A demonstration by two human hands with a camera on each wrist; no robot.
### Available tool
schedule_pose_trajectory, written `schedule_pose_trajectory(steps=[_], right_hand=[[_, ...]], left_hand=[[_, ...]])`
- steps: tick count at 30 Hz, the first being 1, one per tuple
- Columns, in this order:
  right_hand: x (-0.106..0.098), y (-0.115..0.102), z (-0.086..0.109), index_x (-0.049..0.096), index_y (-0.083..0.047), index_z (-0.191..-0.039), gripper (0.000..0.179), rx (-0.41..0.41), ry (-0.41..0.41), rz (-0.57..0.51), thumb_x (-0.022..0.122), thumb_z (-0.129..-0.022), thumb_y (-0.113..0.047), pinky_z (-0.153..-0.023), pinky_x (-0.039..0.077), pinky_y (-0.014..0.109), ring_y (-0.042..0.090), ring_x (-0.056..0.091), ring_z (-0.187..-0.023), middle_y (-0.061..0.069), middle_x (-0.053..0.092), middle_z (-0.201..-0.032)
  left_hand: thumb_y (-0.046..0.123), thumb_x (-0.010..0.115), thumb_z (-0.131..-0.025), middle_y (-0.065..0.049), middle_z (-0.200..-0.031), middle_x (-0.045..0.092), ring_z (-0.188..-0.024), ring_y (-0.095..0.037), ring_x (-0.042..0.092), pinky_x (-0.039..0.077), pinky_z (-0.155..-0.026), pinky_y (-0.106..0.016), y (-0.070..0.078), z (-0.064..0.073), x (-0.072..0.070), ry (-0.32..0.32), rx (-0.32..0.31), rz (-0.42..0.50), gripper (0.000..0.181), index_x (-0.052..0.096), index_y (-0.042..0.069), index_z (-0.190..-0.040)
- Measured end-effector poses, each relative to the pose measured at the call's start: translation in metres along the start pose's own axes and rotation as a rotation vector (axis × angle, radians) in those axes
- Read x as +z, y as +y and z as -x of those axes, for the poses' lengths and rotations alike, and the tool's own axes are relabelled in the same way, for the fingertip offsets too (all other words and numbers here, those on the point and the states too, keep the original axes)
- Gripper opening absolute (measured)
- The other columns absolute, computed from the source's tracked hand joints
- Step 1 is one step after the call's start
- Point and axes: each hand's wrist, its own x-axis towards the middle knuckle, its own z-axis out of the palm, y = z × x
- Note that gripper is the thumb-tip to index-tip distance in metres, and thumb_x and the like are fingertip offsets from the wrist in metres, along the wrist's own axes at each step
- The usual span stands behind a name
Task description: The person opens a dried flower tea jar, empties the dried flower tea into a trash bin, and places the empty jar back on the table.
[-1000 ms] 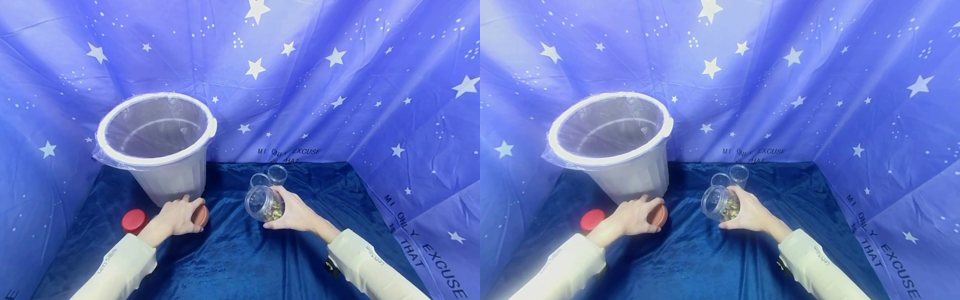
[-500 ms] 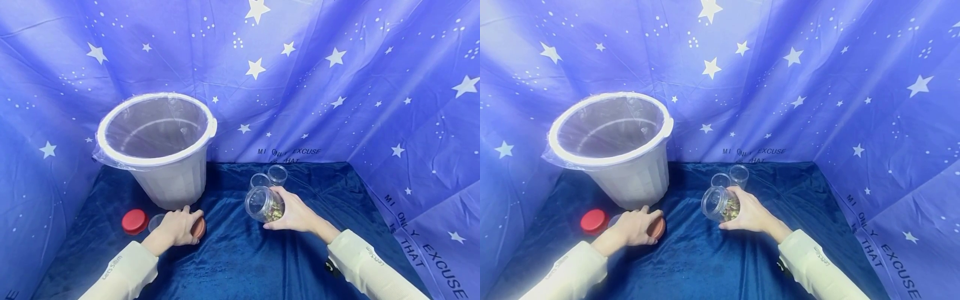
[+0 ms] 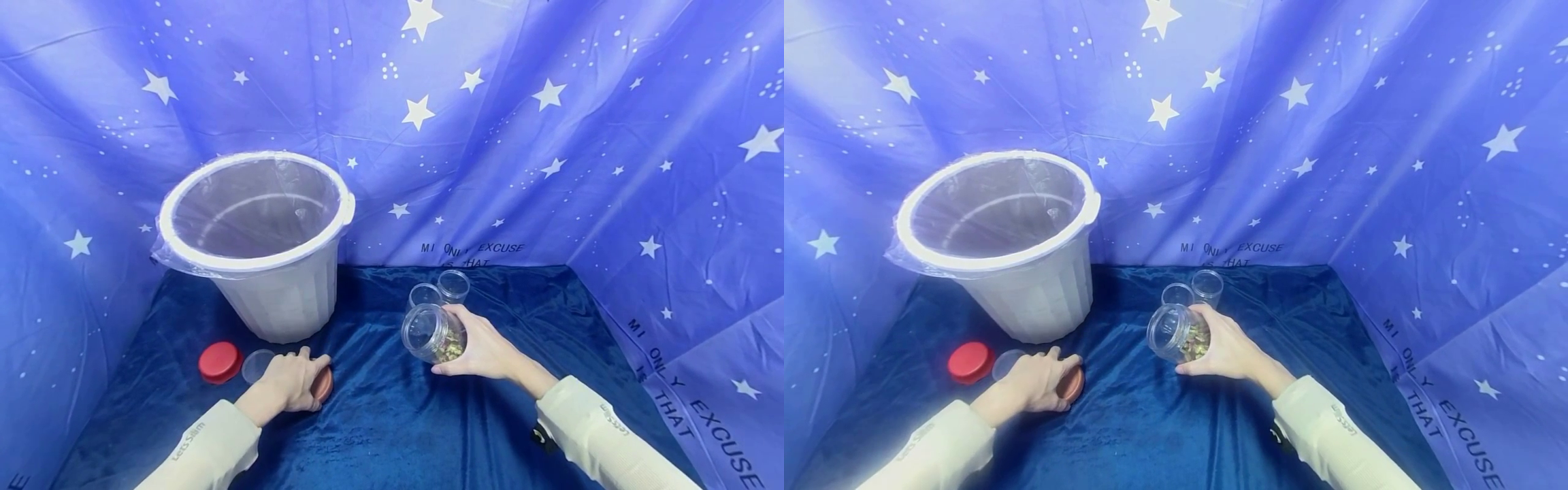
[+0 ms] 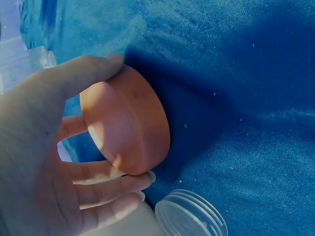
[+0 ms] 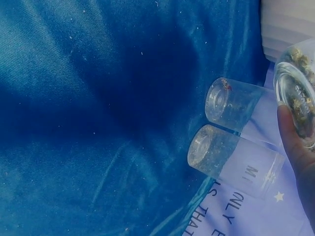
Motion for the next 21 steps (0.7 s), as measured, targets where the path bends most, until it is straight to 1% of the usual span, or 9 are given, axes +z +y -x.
schedule_pose_trajectory(steps=[7, 10, 15, 21], right_hand=[[0.001, 0.000, 0.000, 0.048, -0.016, -0.133, 0.094, 0.000, -0.002, -0.007, 0.091, -0.055, -0.046, -0.086, 0.053, 0.041, 0.021, 0.065, -0.102, 0.006, 0.067, -0.115], [0.001, 0.001, 0.000, 0.048, -0.016, -0.133, 0.093, -0.005, -0.007, -0.013, 0.091, -0.056, -0.046, -0.085, 0.053, 0.041, 0.020, 0.065, -0.102, 0.006, 0.067, -0.114], [0.003, 0.000, 0.000, 0.049, -0.015, -0.132, 0.093, -0.019, -0.005, -0.008, 0.091, -0.056, -0.048, -0.083, 0.053, 0.040, 0.020, 0.065, -0.101, 0.006, 0.068, -0.113], [0.001, 0.000, 0.000, 0.049, -0.016, -0.133, 0.094, -0.007, 0.002, -0.009, 0.091, -0.055, -0.047, -0.085, 0.053, 0.041, 0.021, 0.065, -0.103, 0.006, 0.068, -0.115]], left_hand=[[0.037, 0.088, -0.058, -0.016, -0.094, 0.057, -0.080, -0.036, 0.062, 0.053, -0.067, -0.049, -0.003, 0.000, 0.002, 0.005, -0.012, -0.038, 0.065, 0.056, 0.018, -0.111], [0.036, 0.088, -0.057, -0.016, -0.093, 0.057, -0.079, -0.036, 0.061, 0.053, -0.067, -0.049, -0.004, 0.001, 0.004, 0.016, -0.003, -0.048, 0.065, 0.056, 0.017, -0.110], [0.036, 0.089, -0.056, -0.015, -0.093, 0.057, -0.079, -0.036, 0.061, 0.053, -0.068, -0.048, -0.006, 0.002, 0.009, 0.041, 0.018, -0.049, 0.067, 0.059, 0.017, -0.112], [0.035, 0.089, -0.057, -0.017, -0.096, 0.056, -0.080, -0.037, 0.060, 0.054, -0.068, -0.049, -0.007, -0.001, 0.011, 0.018, 0.016, -0.026, 0.067, 0.058, 0.017, -0.114]])
